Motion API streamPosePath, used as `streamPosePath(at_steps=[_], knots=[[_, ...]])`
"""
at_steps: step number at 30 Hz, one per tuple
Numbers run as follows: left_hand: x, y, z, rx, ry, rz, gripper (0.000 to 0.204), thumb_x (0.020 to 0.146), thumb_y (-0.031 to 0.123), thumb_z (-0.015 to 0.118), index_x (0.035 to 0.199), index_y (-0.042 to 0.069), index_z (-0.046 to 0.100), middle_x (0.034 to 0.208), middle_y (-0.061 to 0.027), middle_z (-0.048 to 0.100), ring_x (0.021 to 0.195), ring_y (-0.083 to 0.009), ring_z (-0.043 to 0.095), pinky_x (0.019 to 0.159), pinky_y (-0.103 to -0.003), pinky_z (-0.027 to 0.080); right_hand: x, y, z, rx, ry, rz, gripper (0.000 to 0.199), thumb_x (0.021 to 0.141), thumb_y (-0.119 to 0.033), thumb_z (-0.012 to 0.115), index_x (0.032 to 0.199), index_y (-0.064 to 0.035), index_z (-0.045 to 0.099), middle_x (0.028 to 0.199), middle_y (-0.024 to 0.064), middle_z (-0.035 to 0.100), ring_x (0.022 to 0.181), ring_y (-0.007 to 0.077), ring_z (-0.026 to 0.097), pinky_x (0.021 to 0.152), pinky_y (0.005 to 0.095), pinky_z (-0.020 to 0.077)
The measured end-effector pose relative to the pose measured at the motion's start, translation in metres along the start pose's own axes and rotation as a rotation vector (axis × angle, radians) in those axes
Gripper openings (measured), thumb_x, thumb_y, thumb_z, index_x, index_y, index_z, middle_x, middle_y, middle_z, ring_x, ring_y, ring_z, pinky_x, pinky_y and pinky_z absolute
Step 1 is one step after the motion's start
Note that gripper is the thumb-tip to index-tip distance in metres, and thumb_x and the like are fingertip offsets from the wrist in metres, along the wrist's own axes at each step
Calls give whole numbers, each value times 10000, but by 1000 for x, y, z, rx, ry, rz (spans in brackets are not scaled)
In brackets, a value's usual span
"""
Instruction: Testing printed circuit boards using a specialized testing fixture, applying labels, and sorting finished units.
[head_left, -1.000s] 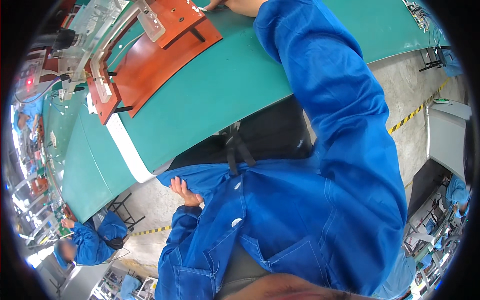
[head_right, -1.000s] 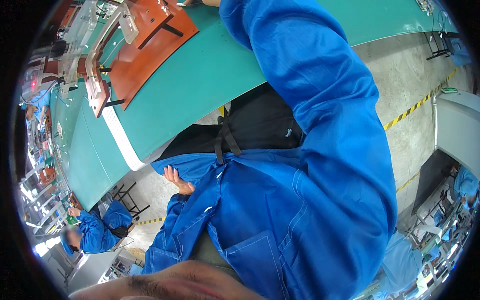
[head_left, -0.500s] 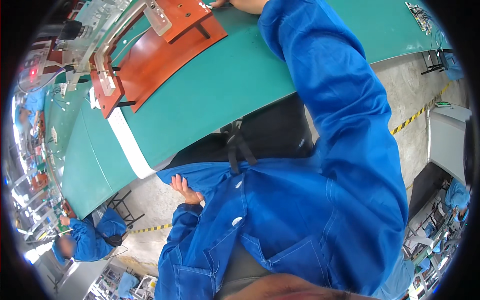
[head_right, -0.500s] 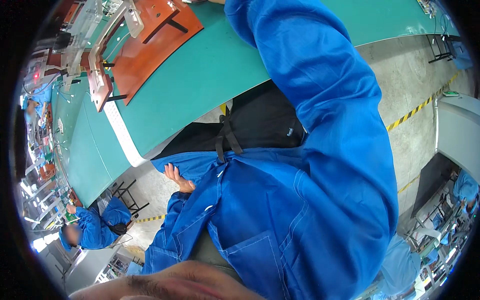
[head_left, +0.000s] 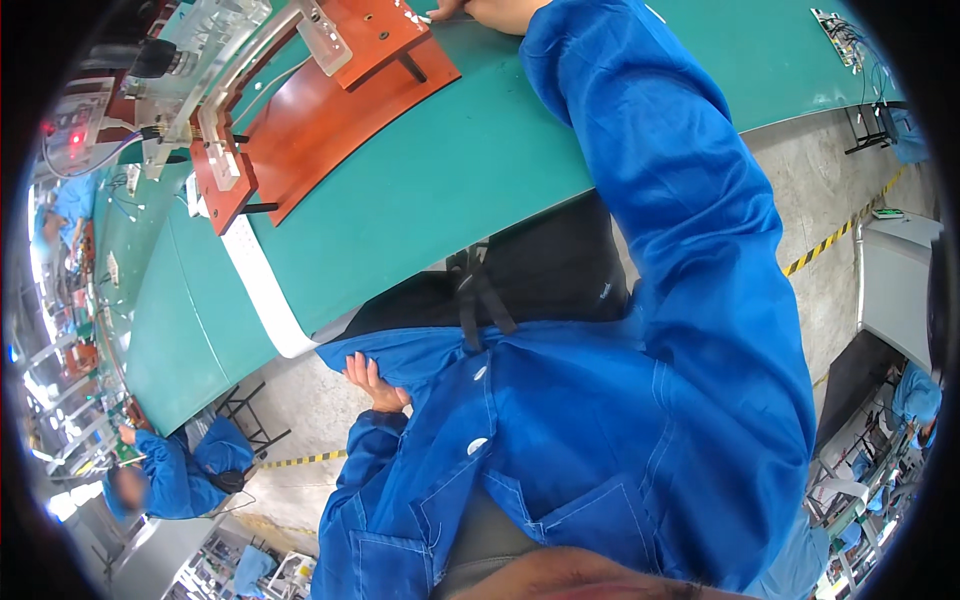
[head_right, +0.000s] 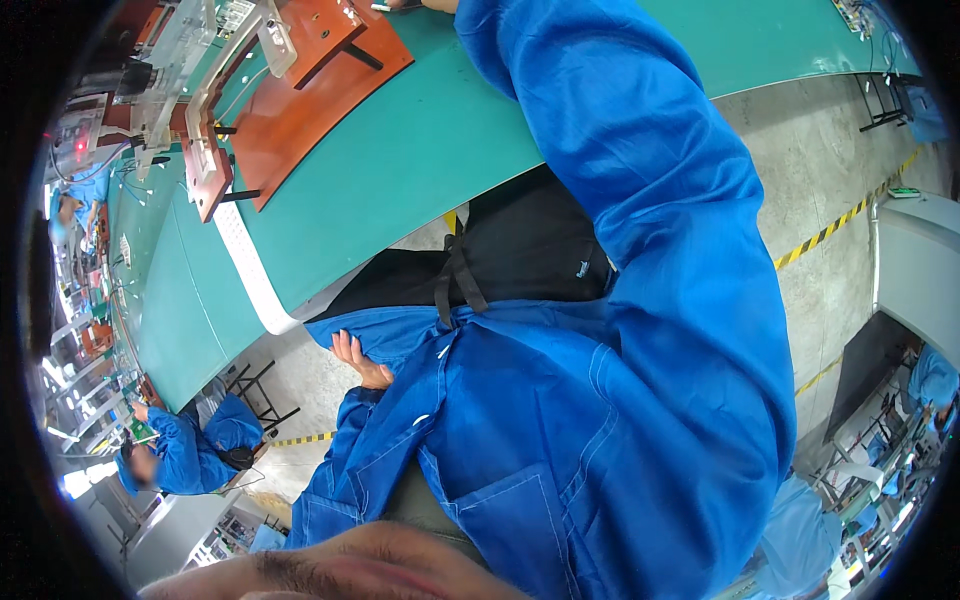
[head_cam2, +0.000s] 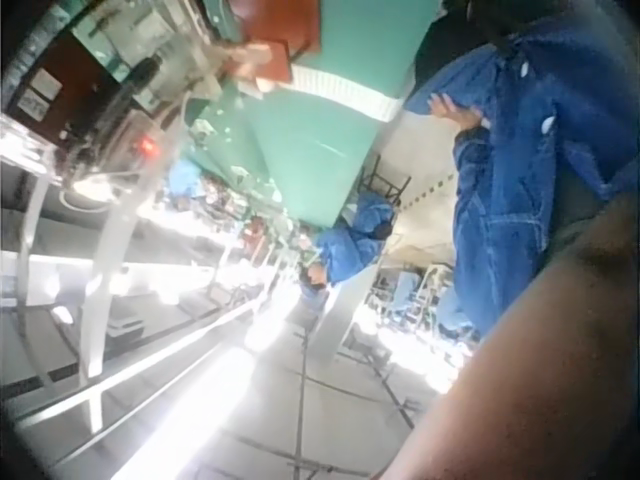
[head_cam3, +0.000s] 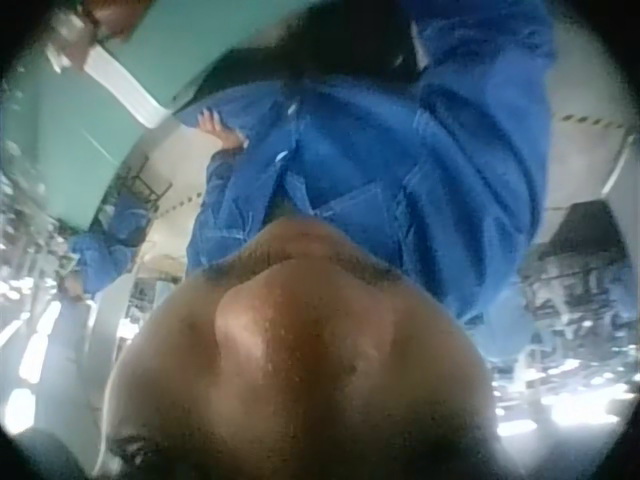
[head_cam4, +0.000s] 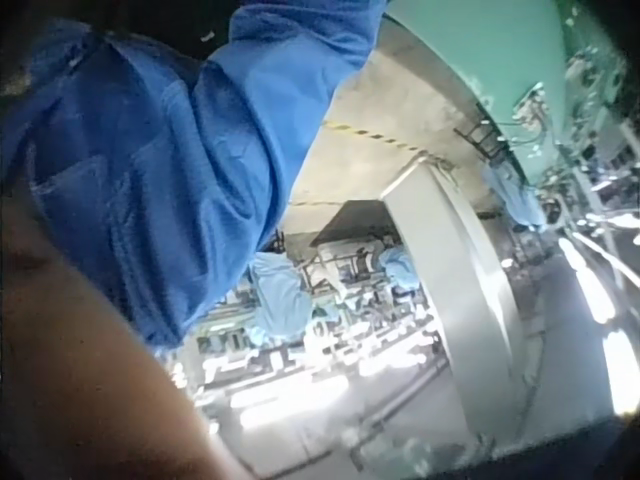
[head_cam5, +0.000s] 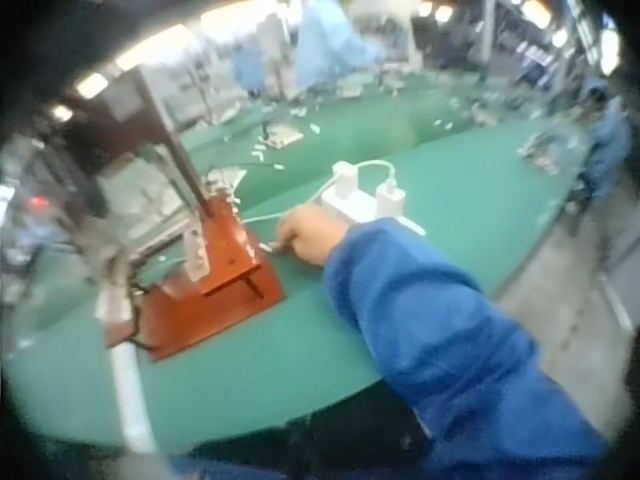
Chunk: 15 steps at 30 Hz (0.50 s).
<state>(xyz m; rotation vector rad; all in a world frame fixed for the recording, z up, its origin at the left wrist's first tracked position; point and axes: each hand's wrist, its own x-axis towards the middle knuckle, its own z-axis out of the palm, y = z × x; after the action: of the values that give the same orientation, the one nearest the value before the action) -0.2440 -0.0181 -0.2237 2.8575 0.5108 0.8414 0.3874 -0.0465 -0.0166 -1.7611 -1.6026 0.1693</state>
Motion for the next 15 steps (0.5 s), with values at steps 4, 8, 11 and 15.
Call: streamPosePath(at_steps=[4,8,11,15], knots=[[3,5,-2,-3,-25,-30,706,944,535,319,1478,73,322,1546,-224,315,1457,-435,230,1172,-622,85,-6,-16,-9,64,-1,83,264,755,12,567,936,-27,754,904,182,725,871,321,696,795,384,533],[6,9,-5,-2,39,-44,640,953,513,325,1457,120,362,1523,-179,363,1448,-395,274,1190,-585,100,-1,-18,-4,37,17,85,259,779,-8,566,957,-29,753,918,182,729,870,316,702,801,381,537],[7,6,-1,-12,37,-34,635,953,510,329,1457,124,364,1524,-178,364,1449,-394,272,1189,-587,100,-2,-17,-8,12,9,94,245,790,-25,575,960,-29,752,917,183,728,868,320,701,799,383,537],[12,7,-3,-27,13,-25,633,952,501,330,1463,129,358,1526,-176,361,1450,-397,270,1186,-591,103,-6,-1,-5,3,56,47,238,796,-37,582,964,-28,750,916,185,728,866,327,700,801,388,536]])
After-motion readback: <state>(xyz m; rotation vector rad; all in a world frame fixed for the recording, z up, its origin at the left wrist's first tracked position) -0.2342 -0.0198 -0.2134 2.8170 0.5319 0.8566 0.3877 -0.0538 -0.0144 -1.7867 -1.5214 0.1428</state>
